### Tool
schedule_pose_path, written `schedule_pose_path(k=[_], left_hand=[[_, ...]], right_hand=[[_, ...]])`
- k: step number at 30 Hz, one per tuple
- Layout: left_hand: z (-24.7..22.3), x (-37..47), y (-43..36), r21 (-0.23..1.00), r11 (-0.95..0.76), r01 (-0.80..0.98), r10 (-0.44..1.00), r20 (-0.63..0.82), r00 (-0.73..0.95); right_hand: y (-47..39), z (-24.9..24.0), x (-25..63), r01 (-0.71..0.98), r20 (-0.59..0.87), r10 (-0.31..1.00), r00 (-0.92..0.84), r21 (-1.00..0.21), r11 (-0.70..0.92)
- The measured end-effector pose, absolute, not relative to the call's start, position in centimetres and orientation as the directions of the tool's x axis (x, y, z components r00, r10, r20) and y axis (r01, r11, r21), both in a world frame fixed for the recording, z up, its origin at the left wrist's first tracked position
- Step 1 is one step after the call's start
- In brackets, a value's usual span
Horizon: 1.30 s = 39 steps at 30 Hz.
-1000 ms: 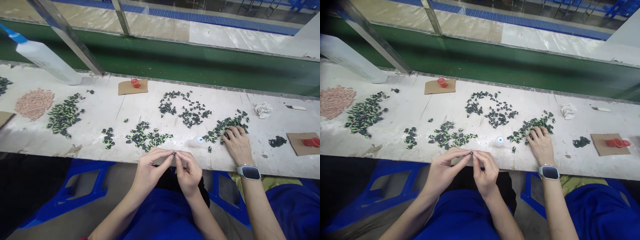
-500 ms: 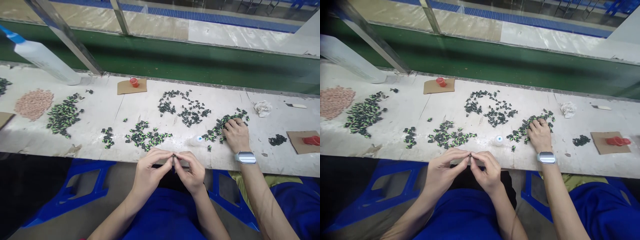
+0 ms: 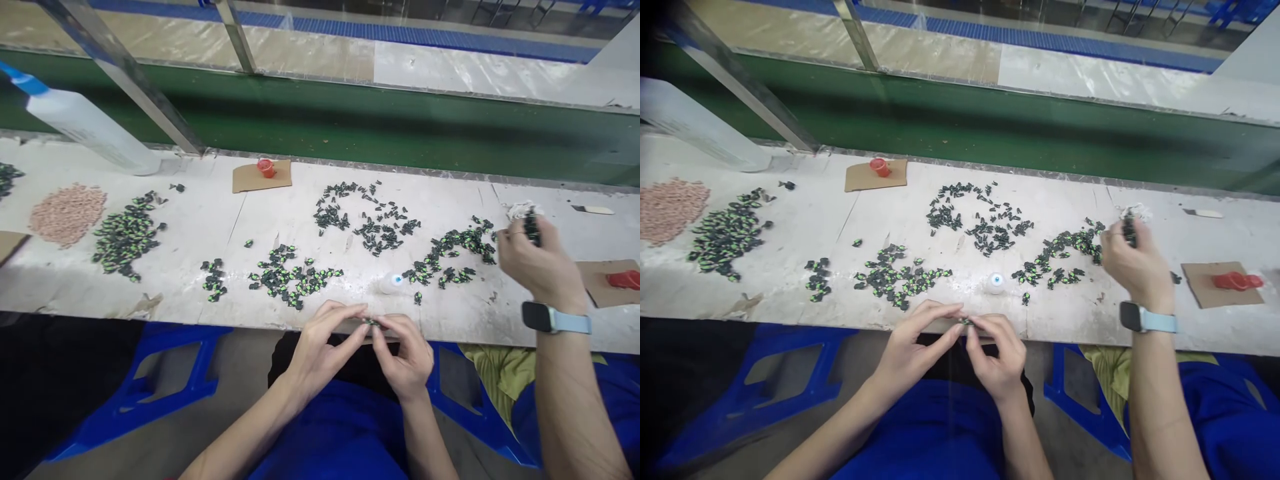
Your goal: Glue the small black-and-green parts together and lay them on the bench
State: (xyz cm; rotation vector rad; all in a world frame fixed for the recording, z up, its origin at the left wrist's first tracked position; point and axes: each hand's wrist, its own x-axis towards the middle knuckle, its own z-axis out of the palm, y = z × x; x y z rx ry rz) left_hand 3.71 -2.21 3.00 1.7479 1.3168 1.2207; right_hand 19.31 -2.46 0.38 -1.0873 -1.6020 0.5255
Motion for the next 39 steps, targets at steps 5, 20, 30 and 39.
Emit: schedule_pose_path(k=[5,20,30,39], left_hand=[[1.4,1.7,0.4,0.705,-0.281,0.651,0.943,0.33,0.05],[-0.2,1.5,2.3,0.36,-0.411,0.838,0.881,0.392,0.264],[-1.4,0.1,-0.9,0.553,-0.39,0.736,0.901,0.395,0.18],[-1.7,-0.2,-0.8,0.674,-0.313,0.669,0.929,0.363,0.069]], right_hand=[[-1.0,-0.5,23.9,0.639,0.566,0.693,0.447,-0.744,0.195],[2.4,-1.2,20.7,0.735,0.458,0.889,-0.013,-0.598,0.319],[0.8,-0.3,20.8,0.275,0.278,0.958,-0.069,-0.918,0.286],[1.0,0.5,20.1,0.205,0.072,0.983,0.169,-0.978,0.036]])
